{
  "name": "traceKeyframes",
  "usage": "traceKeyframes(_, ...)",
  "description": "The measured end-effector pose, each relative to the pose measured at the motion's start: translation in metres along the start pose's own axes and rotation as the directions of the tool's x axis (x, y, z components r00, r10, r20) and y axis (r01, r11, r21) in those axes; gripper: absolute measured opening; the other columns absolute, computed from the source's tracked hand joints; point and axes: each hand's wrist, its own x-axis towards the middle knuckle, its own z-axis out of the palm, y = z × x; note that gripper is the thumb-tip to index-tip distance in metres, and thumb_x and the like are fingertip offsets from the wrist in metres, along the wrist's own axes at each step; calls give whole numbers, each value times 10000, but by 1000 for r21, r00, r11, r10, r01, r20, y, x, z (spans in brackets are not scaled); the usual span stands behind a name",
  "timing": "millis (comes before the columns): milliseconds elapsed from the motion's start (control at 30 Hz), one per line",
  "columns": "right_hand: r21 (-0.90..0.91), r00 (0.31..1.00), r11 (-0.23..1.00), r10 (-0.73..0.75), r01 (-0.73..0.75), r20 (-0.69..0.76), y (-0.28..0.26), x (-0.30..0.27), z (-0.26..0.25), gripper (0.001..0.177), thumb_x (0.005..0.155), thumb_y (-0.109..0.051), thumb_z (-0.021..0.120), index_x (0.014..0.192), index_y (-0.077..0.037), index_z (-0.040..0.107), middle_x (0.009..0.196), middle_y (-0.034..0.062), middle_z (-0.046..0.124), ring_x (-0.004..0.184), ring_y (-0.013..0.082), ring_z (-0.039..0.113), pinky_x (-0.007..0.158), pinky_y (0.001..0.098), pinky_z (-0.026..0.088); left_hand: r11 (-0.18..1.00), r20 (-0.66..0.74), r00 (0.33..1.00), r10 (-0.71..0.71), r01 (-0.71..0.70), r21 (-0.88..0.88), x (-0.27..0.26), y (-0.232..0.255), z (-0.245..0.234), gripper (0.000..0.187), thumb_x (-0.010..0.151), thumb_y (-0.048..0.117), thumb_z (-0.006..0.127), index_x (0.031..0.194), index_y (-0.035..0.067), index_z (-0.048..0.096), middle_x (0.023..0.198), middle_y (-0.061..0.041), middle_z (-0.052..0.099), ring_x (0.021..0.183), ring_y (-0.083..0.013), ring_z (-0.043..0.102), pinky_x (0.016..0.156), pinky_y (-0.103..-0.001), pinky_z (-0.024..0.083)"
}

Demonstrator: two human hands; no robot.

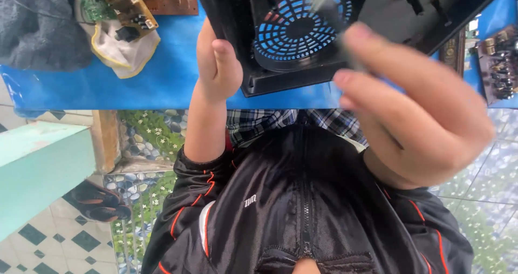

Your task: Cleaning dust from an appliance casing and various circuit boards using a brush

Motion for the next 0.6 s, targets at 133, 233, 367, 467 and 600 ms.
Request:
traceKeyframes(133, 70, 991, 996, 55, -47, -118, -9, 26, 14, 221, 1101, 21, 524, 1080, 98, 730, 1170, 397, 679, 1065, 526, 771, 890, 539, 669, 999, 23, 999, 23, -24, 22, -1, 2, 0, 625, 1142, 572, 222, 1223, 50, 555, 1119, -117, 610, 1020, -283, 618, 922, -384, 526)
traceKeyframes(233, 126, 978, 989, 52, -79, 202, -1, 28, -5, 171, 1101, 8, 626, 1131, 138, 734, 1297, 360, 684, 1079, 453, 758, 932, 503, 633, 1000, 20, 1000, 0, 0, 5, -1, 1, 1, 622, 1146, 578, 235, 1321, 56, 524, 1196, -116, 602, 1127, -281, 625, 1005, -387, 529)
traceKeyframes(367, 115, 997, 990, 80, -79, -5, -1, 24, 7, 228, 1120, 27, 548, 1088, 198, 694, 1140, 432, 707, 1082, 541, 737, 956, 547, 615, 998, -5, 999, 44, -43, 47, 1, 2, -1, 599, 1153, 540, 224, 1230, 42, 547, 1115, -118, 594, 1006, -274, 601, 904, -379, 499)
traceKeyframes(467, 80, 984, 983, 170, -166, -48, -11, 26, 14, 264, 1147, -7, 545, 1075, 185, 712, 1128, 403, 723, 1033, 493, 755, 885, 489, 595, 998, 9, 999, 50, -50, 40, 2, 2, -1, 594, 1156, 536, 216, 1260, 45, 532, 1130, -120, 596, 1026, -276, 607, 920, -378, 506)
traceKeyframes(600, 75, 982, 984, 169, -163, -84, -20, 8, 23, 280, 1074, -60, 524, 998, 151, 692, 1020, 408, 736, 895, 452, 782, 763, 469, 622, 998, 17, 998, 67, -67, -3, 3, 2, -1, 574, 1159, 527, 222, 1299, 53, 513, 1148, -120, 571, 1038, -273, 588, 941, -389, 493)
